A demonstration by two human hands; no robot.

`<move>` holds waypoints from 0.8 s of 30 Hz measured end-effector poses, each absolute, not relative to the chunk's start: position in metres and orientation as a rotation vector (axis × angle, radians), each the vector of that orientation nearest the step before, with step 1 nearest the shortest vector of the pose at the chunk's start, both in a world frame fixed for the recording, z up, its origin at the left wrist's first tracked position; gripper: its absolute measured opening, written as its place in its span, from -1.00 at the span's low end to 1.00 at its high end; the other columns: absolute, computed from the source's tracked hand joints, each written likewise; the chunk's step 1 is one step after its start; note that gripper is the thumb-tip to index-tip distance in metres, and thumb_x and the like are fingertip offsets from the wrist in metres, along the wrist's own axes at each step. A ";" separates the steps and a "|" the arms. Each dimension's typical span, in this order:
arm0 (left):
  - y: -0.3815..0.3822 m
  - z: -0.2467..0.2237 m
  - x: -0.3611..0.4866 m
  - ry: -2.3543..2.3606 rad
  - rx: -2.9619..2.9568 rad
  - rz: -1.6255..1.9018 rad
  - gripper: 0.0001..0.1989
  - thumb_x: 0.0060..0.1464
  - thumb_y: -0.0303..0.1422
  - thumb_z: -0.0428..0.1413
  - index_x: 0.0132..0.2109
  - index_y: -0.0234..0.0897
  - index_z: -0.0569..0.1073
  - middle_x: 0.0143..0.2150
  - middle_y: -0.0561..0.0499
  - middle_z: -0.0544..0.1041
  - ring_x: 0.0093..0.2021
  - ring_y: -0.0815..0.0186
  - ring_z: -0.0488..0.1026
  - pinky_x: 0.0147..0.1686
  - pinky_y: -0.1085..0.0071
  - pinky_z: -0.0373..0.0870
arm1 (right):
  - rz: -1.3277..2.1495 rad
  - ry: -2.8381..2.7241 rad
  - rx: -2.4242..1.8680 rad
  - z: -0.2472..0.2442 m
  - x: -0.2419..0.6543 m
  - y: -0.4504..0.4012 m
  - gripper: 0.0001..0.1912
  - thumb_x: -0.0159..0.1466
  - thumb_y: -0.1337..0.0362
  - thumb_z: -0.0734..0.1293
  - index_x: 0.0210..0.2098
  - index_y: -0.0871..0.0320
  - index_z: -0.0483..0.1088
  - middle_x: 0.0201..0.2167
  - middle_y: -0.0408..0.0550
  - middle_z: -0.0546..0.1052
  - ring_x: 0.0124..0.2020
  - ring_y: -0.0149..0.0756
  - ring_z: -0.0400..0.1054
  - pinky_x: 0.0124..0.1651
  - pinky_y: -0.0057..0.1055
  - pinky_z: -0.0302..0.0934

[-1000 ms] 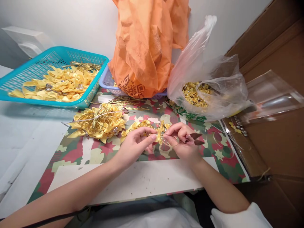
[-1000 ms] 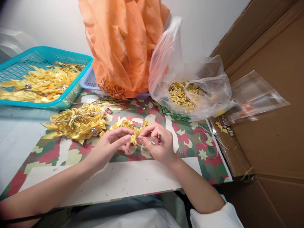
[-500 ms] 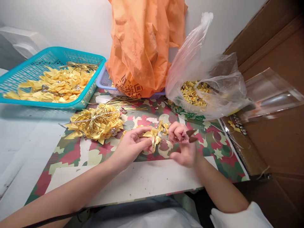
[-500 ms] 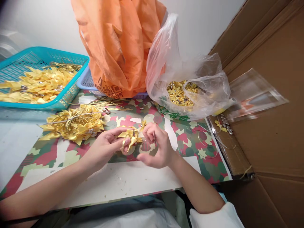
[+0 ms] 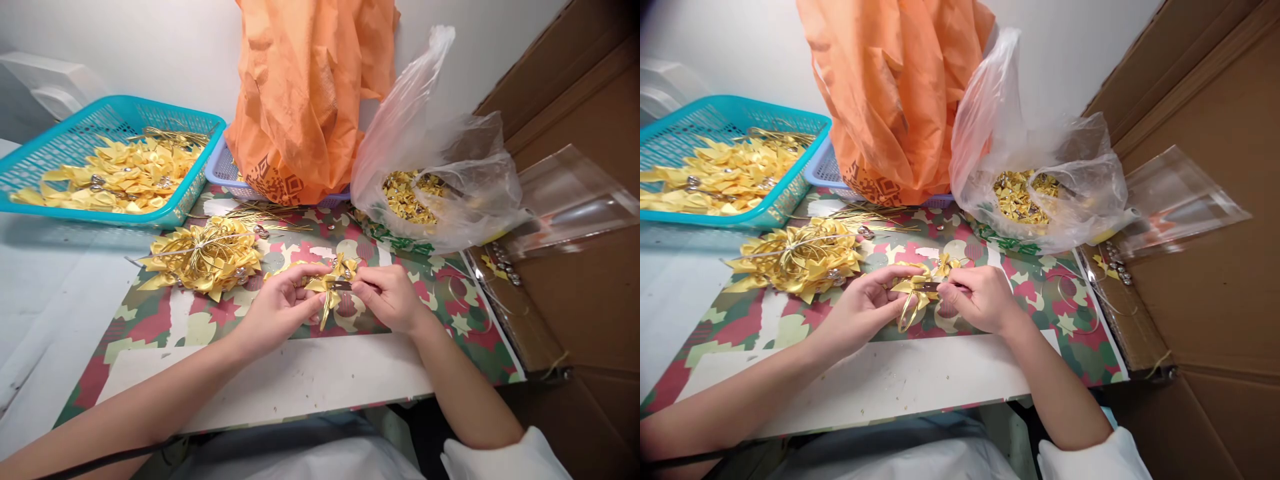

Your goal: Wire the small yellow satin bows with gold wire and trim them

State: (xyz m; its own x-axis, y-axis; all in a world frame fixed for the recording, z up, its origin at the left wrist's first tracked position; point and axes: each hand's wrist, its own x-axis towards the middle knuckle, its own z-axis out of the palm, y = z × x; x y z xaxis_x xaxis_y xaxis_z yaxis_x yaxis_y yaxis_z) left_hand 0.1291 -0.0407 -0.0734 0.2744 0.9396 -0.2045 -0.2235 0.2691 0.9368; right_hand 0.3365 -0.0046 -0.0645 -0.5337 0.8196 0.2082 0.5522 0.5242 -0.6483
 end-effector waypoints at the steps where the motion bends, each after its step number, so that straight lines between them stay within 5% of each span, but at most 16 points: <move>1: -0.041 -0.073 0.129 0.947 0.961 0.970 -0.62 -0.01 -0.33 0.28 -0.02 -0.28 0.47 -0.26 0.00 0.49 -0.43 0.40 0.44 -0.49 0.51 0.43 | 0.711 -2.272 -1.118 -0.064 0.337 -0.004 -0.55 0.34 0.11 0.18 -0.63 0.16 0.21 -0.70 -0.23 0.19 -0.64 -0.49 0.03 -0.50 -0.45 -0.13; 24: -0.038 -0.074 0.127 0.860 0.917 0.979 -0.71 0.04 -0.38 0.26 -0.12 -0.24 0.35 -0.40 0.14 0.44 -0.52 0.53 0.36 -0.57 0.63 0.37 | 0.729 -2.112 -1.142 -0.069 0.336 -0.004 -0.54 0.35 0.09 0.18 -0.63 0.15 0.13 -0.69 -0.24 0.09 -0.64 -0.49 -0.04 -0.52 -0.45 -0.14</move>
